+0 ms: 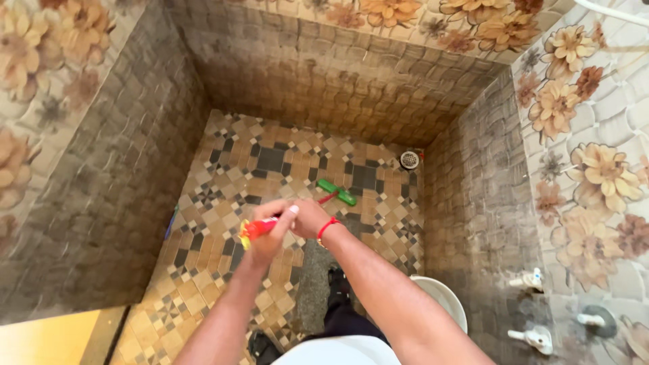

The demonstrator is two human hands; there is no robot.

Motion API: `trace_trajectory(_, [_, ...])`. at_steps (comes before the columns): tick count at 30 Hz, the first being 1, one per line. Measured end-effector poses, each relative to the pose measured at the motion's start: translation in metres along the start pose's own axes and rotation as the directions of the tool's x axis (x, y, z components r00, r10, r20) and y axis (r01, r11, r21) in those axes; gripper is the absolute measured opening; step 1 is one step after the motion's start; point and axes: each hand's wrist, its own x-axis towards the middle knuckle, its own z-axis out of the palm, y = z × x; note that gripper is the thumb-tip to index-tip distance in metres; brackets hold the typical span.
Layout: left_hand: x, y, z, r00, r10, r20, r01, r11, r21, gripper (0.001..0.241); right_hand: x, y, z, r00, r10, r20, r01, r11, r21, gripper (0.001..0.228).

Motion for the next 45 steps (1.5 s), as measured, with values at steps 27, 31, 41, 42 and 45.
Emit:
trace_trajectory(27, [-0.111, 0.043, -0.074, 0.990, 0.102, -0.093, -0.111, 0.989, -0.099, 0.022, -0.019, -0.100, 0.052, 0.966, 0.152, 0.209, -0.125, 0.982, -0.139, 0.023])
trace_trajectory(31, [-0.100, 0.035, -0.057, 0.990, 0.134, -0.031, -0.137, 0.982, -0.129, 0.039, -0.031, -0.078, 0.041, 0.972, 0.160, 0.171, -0.152, 0.987, -0.059, 0.017])
trace_trajectory(41, [-0.029, 0.029, 0.022, 0.983, 0.185, 0.006, -0.184, 0.979, 0.082, 0.038, -0.040, -0.002, -0.023, 0.976, 0.176, 0.125, -0.190, 0.976, 0.104, 0.013])
trace_trajectory(42, [-0.020, 0.028, 0.033, 0.985, 0.172, 0.008, -0.172, 0.983, 0.058, 0.038, -0.040, 0.010, -0.030, 0.977, 0.180, 0.115, -0.193, 0.974, 0.121, 0.014])
trace_trajectory(45, [0.010, 0.024, 0.062, 0.988, 0.157, 0.009, -0.157, 0.987, 0.030, 0.038, -0.038, 0.048, -0.047, 0.962, 0.251, 0.109, -0.263, 0.957, 0.122, 0.016])
